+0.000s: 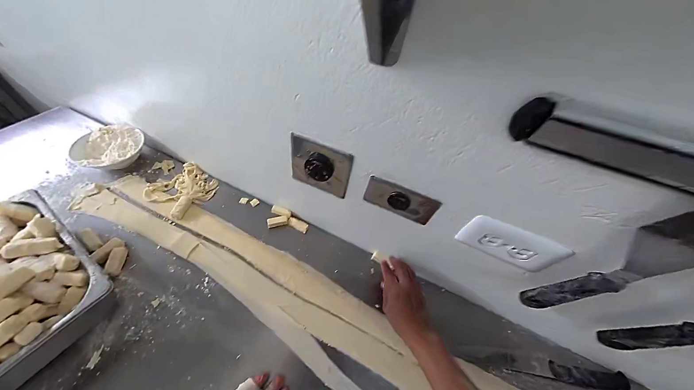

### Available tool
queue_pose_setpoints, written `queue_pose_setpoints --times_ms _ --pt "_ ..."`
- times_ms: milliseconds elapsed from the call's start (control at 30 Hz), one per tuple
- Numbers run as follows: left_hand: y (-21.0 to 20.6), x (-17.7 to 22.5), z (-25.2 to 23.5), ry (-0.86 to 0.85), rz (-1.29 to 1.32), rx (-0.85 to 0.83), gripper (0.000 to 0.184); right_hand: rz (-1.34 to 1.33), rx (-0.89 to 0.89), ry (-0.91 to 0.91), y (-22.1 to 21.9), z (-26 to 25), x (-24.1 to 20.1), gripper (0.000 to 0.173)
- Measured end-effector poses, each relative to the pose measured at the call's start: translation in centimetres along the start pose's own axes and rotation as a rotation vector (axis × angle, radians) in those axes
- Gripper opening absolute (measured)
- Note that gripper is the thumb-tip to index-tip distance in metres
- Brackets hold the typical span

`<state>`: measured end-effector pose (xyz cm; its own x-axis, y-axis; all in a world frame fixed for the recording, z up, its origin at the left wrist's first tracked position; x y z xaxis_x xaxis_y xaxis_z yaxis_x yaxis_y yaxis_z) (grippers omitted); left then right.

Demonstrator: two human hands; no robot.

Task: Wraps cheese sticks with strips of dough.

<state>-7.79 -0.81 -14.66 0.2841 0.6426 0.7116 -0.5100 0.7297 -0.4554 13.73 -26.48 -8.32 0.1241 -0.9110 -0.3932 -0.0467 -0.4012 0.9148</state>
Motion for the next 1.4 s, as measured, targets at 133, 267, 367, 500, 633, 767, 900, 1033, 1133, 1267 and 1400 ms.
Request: queue_pose_setpoints --times_ms 133,267,367,500,633,767,900,1033,1133,1267,1400 --pt "0.0 0.6 -0.5 -0.031 -0.04 0.028 0.03 0.049 -0.033 -0.084 -1.9 -2.8 -0.9 0.034" --pt "0.1 0.9 -0.6 0.02 0.001 0.111 0.037 0.159 -0.185 -0.24 -0.8 -4.0 -1.8 0.035" --pt "0.6 1.0 -0.3 -0.008 -0.008 0.144 0.035 0.177 -0.208 -0.306 -0.7 -4.0 -1.2 0.033" --pt "1.4 1.4 -0.2 -0.049 -0.029 0.171 0.025 -0.138 -0.085 -0.157 2.5 -0.1 -2.8 0.031" --pt "1.8 1.6 0.0 -0.06 -0.035 0.173 0.023 -0.433 -0.24 -0.094 1.7 11.5 -10.0 0.026" --pt "1.6 1.7 0.2 -0.075 -0.088 0.151 0.024 -0.597 -0.499 -0.135 -4.7 19.2 -14.6 0.031" --pt "2.1 2.4 0.3 -0.142 -0.155 0.169 0.024 -0.53 -0.431 -0.107 -6.3 19.6 -14.9 0.028" --pt "1.2 3.4 1.7 -0.442 -0.387 -0.03 0.017 -0.498 -0.385 -0.109 -6.4 19.2 -14.5 0.04" --pt "-1.0 0.8 4.0 -0.7 -0.75 -0.401 0.025 -0.529 -0.256 -0.142 -6.5 19.5 -12.9 0.05" --pt "-2.3 -1.3 4.7 -0.945 -1.199 -0.505 0.031 -0.564 -0.089 -0.185 -4.8 21.3 -8.6 0.042" --pt "-2.6 0.1 4.3 -1.027 -1.184 -0.423 0.018 -0.669 -0.359 -0.103 -4.4 20.4 -8.9 0.043"
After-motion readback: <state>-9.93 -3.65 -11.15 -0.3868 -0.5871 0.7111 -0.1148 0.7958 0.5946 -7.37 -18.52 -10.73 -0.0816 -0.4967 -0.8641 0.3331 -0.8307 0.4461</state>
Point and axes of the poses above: each hand's wrist, its own z-axis away from the middle knuckle, its own y-axis out of the back of the hand, x = y × z, the point moved 7 cm from there along -z, towards the middle knuckle, and after that the axes turned 6 degrees about -y, right-handed, at the moved point
